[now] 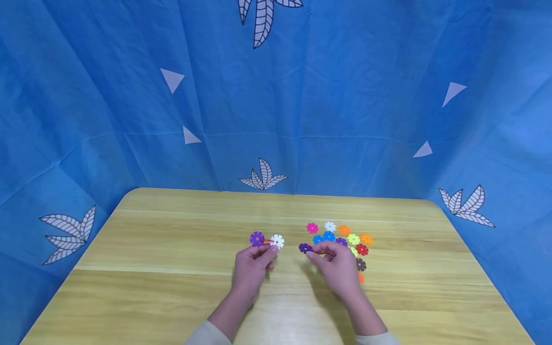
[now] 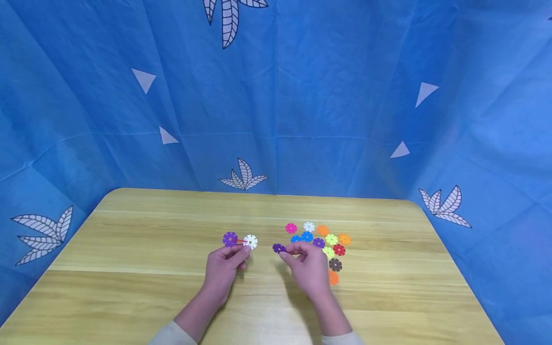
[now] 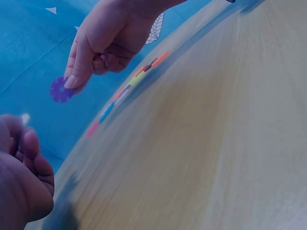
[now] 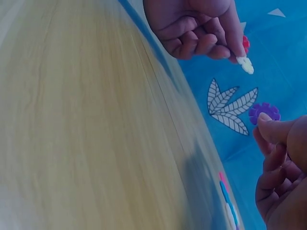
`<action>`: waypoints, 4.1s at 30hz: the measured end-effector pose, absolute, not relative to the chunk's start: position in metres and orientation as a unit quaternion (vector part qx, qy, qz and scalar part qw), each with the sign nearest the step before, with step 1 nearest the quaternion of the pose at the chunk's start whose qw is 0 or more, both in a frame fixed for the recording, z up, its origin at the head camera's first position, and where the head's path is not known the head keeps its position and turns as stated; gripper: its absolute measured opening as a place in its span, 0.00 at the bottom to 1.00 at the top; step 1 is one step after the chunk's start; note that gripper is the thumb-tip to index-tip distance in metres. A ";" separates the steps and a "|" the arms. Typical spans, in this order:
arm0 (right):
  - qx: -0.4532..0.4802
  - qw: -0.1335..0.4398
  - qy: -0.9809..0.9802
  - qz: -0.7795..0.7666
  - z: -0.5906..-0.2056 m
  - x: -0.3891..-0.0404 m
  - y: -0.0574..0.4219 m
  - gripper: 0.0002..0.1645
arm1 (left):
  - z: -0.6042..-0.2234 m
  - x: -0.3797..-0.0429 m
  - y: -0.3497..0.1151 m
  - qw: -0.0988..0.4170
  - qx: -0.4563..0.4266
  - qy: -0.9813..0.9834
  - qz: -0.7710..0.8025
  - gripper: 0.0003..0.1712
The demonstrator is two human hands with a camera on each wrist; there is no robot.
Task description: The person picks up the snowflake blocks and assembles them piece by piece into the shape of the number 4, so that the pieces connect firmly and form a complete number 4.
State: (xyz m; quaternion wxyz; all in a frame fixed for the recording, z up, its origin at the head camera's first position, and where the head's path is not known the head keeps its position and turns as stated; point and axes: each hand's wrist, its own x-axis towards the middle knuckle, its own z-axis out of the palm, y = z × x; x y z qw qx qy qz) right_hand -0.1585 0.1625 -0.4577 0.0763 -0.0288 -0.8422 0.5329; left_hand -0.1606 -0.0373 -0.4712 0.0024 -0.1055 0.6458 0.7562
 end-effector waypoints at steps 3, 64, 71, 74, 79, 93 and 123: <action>-0.022 0.072 -0.837 0.542 -0.458 -0.159 0.159 0.07 | -0.471 -0.160 -0.037 0.003 -0.104 0.645 0.757 0.12; 0.063 0.161 -0.799 0.576 -0.436 -0.148 0.117 0.07 | -0.470 -0.153 -0.032 -0.005 -0.086 0.660 0.747 0.12; 0.085 0.204 -0.795 0.564 -0.431 -0.143 0.112 0.09 | -0.470 -0.149 -0.032 -0.016 -0.069 0.660 0.748 0.11; 0.104 0.229 -0.790 0.559 -0.433 -0.144 0.111 0.10 | -0.470 -0.149 -0.032 -0.019 -0.061 0.657 0.751 0.12; 0.135 0.271 -0.780 0.548 -0.436 -0.144 0.111 0.12 | -0.471 -0.150 -0.030 -0.015 -0.057 0.654 0.754 0.12; 0.129 0.289 -0.781 0.539 -0.430 -0.145 0.112 0.10 | -0.466 -0.147 -0.022 -0.030 -0.088 0.639 0.763 0.13; -0.015 0.189 -0.834 0.519 -0.469 -0.160 0.167 0.20 | -0.464 -0.153 -0.025 -0.046 -0.136 0.619 0.772 0.12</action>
